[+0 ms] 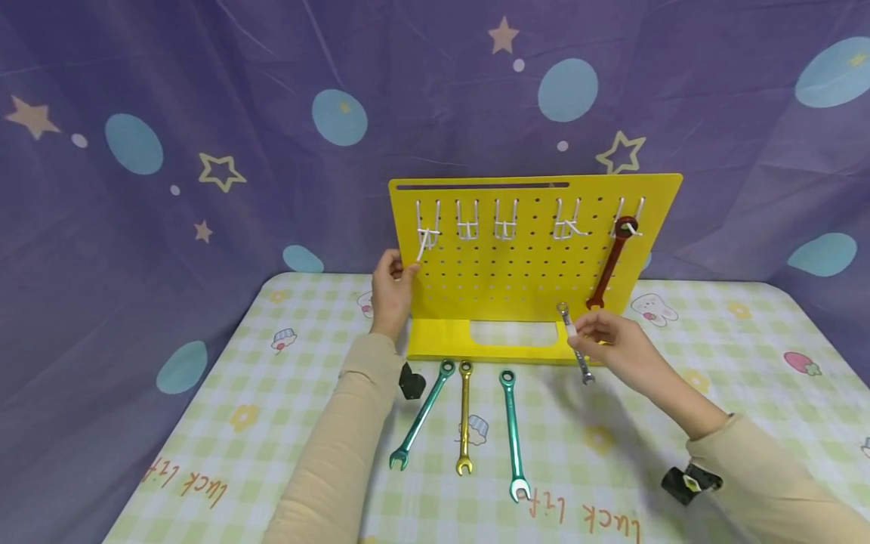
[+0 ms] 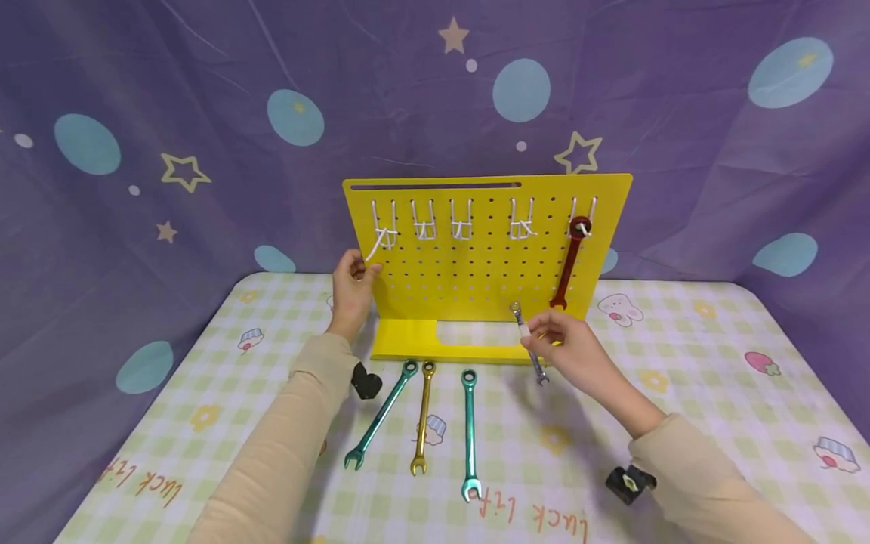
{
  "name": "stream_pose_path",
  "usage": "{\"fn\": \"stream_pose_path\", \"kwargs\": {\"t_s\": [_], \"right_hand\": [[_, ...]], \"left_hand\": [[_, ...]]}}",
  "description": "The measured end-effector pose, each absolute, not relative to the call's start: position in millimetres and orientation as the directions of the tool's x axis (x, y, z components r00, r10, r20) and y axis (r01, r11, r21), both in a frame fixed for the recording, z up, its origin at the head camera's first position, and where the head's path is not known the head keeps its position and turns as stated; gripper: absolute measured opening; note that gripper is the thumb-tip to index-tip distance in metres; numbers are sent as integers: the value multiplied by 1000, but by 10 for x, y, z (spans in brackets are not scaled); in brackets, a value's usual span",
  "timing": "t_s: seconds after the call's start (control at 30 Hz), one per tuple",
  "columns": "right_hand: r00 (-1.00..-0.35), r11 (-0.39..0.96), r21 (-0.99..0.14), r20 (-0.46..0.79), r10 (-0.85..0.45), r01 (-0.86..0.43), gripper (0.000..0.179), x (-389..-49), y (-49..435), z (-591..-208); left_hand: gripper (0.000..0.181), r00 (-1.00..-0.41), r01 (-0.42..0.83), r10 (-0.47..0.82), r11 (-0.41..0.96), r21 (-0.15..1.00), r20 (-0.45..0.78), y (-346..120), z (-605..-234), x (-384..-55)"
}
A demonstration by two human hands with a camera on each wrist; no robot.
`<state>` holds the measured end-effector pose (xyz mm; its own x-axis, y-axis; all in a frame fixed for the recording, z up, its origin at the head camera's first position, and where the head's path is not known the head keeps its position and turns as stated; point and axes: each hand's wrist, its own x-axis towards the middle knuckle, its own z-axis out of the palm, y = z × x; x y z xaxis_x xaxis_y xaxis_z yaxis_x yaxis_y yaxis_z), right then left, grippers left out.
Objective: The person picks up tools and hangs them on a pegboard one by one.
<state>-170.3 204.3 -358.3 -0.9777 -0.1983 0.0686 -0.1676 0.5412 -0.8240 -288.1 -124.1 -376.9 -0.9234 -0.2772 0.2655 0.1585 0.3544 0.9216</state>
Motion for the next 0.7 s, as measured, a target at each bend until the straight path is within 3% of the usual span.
{"fn": "stream_pose_path", "kwargs": {"t_s": [0.7], "right_hand": [[-983, 488, -854, 147, -109, -182, 30, -1846, 2155, -3134]], "left_hand": [[20, -926, 154, -276, 344, 926, 257, -1235, -3763, -2879]]}}
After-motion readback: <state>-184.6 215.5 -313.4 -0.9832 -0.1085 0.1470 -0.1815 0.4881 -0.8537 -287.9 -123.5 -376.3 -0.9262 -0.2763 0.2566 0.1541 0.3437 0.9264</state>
